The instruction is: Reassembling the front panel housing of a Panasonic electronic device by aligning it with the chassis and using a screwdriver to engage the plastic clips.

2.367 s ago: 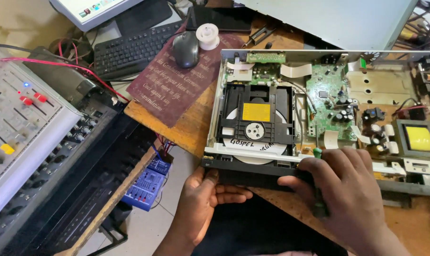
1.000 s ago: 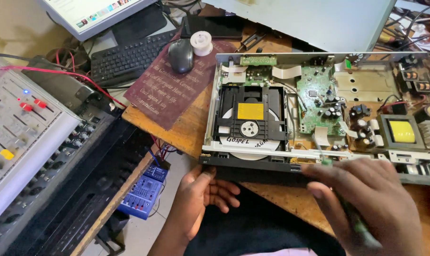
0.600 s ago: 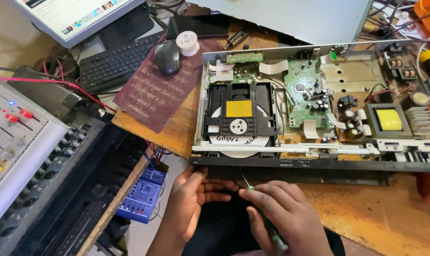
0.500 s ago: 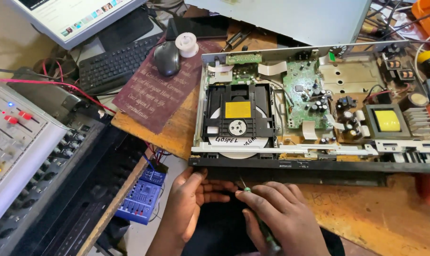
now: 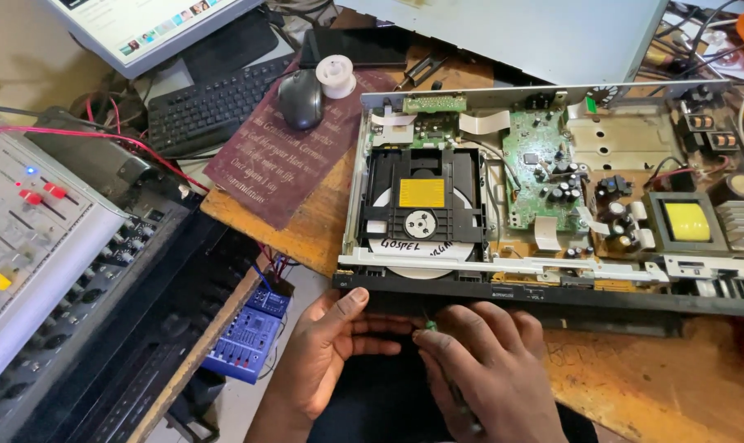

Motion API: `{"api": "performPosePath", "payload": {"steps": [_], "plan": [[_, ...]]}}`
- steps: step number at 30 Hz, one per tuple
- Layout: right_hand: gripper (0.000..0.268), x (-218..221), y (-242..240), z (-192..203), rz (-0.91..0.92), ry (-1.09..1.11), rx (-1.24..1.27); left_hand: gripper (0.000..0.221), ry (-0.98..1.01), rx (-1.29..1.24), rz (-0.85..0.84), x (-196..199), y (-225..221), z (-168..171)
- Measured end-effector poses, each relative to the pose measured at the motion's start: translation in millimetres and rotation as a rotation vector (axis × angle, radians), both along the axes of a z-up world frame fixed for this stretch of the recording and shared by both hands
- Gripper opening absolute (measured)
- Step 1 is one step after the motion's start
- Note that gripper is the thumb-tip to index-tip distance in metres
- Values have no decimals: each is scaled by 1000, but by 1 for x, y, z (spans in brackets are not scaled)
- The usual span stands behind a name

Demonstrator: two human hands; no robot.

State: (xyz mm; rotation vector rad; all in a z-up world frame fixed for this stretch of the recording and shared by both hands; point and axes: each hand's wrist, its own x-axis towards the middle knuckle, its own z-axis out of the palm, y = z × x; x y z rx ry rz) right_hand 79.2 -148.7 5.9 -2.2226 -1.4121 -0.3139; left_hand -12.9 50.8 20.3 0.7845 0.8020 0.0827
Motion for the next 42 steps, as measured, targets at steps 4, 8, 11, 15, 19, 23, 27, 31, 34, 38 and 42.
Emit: {"api": "performPosePath", "payload": {"steps": [4, 8, 11, 15, 19, 23, 27, 31, 34, 38, 42], "plan": [[17, -5, 4, 2, -10, 40, 33, 56, -1, 77, 37, 7, 3, 2], [31, -3, 1, -26, 41, -76, -30, 51, 149, 221, 94, 23, 1, 8], [32, -7, 8, -31, 72, -124, -48, 43, 172, 247, 144, 27, 1, 1], [7, -13, 21, -25, 61, -213, 46, 37, 102, 206, 185, 22, 4, -16], [13, -14, 23, -23, 21, -193, 72, 38, 117, 203, 185, 22, 5, -15], [12, -15, 21, -22, 30, -101, 86, 37, 121, 181, 189, 21, 6, -15], [16, -18, 21, -17, -6, -31, 109, 35, 101, 173, 179, 20, 6, -12], [19, -17, 20, -16, -37, -20, 107, 37, 61, 164, 160, 19, 6, -11], [22, -13, 17, -9, -6, 65, 129, 39, 69, 150, 162, 19, 7, -11], [18, -8, 9, -3, 61, 222, 70, 37, 32, 162, 153, 20, 7, -14], [36, -7, 4, -4, 99, 255, 69, 39, 34, 159, 165, 19, 5, -11]]}}
